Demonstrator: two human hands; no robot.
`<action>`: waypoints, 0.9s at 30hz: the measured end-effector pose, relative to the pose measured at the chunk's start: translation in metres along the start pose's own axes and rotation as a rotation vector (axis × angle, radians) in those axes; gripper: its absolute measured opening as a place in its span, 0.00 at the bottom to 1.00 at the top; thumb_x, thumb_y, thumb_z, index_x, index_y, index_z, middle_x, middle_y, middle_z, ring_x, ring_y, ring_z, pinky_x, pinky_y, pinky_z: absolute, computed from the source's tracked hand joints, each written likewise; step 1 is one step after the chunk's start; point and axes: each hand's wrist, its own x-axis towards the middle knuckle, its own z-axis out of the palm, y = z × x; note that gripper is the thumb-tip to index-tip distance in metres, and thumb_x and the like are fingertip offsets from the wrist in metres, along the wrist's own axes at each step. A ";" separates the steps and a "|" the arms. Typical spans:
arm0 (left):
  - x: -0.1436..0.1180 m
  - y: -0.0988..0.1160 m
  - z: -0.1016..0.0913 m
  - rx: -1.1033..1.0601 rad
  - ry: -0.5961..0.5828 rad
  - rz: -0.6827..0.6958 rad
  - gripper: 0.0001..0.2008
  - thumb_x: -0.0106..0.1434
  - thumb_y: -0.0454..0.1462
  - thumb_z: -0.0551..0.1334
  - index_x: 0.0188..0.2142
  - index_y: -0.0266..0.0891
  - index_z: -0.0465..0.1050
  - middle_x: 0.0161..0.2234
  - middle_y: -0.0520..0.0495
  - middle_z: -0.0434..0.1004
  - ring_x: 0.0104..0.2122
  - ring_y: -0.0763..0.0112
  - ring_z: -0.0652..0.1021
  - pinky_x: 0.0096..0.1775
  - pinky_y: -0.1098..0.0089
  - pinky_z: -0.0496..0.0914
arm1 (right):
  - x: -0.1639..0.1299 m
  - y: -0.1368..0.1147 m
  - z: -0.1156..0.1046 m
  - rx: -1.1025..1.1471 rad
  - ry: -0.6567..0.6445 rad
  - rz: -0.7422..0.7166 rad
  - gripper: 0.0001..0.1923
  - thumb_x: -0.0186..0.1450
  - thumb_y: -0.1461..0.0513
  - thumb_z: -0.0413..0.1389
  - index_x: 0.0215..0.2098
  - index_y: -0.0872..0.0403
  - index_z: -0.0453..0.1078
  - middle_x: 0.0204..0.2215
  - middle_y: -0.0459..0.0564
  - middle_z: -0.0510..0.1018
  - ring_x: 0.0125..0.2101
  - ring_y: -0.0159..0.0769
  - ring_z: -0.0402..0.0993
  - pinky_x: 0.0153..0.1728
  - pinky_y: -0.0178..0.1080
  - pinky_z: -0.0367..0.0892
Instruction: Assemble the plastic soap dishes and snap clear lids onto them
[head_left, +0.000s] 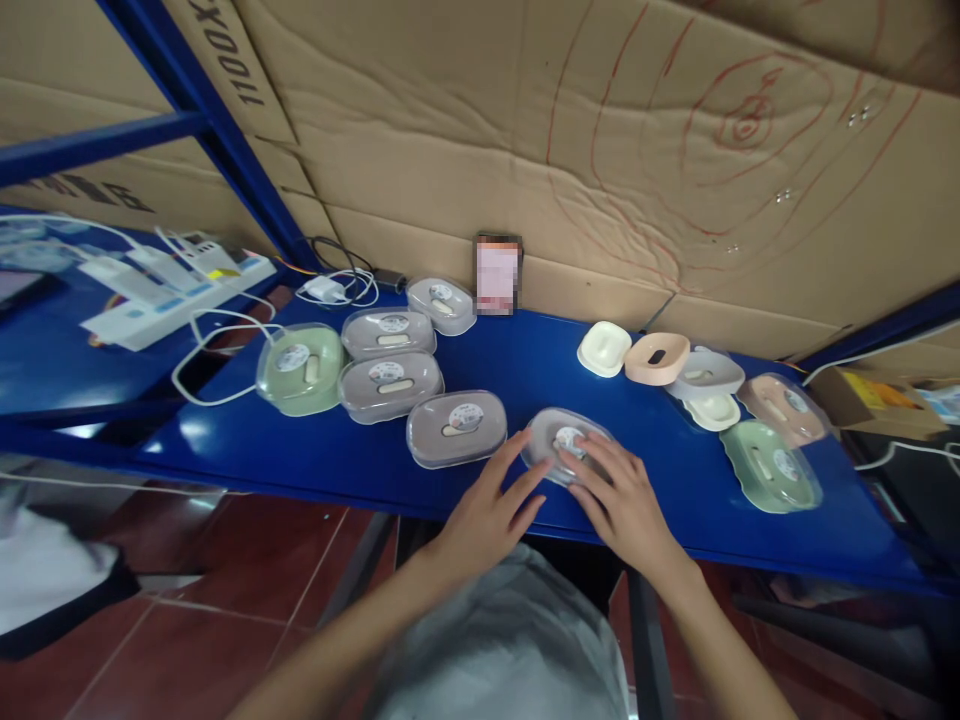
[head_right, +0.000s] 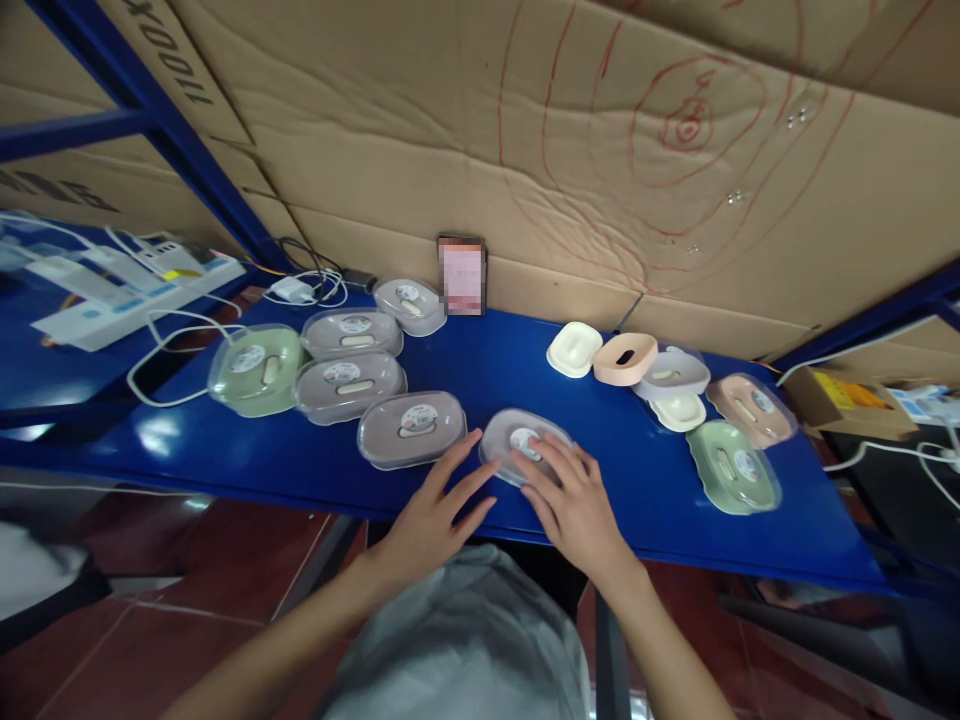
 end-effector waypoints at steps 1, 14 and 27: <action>-0.001 0.001 -0.006 0.050 0.054 0.039 0.27 0.74 0.32 0.63 0.70 0.47 0.65 0.73 0.37 0.61 0.70 0.51 0.69 0.66 0.52 0.71 | 0.006 0.002 0.000 -0.041 0.006 0.039 0.27 0.79 0.59 0.52 0.74 0.39 0.62 0.69 0.53 0.73 0.70 0.52 0.67 0.63 0.57 0.69; -0.015 -0.025 -0.045 0.492 0.181 -0.021 0.14 0.72 0.32 0.65 0.55 0.41 0.74 0.50 0.39 0.80 0.50 0.53 0.81 0.56 0.50 0.71 | 0.081 0.085 -0.001 -0.242 0.215 0.285 0.31 0.80 0.52 0.47 0.77 0.52 0.53 0.74 0.64 0.63 0.74 0.63 0.54 0.70 0.74 0.43; -0.003 0.003 -0.012 0.177 -0.097 0.186 0.25 0.74 0.31 0.59 0.68 0.41 0.67 0.69 0.35 0.68 0.68 0.52 0.72 0.66 0.50 0.71 | -0.024 0.059 -0.027 0.111 0.079 0.133 0.15 0.77 0.56 0.57 0.61 0.45 0.73 0.58 0.53 0.81 0.65 0.51 0.73 0.69 0.62 0.65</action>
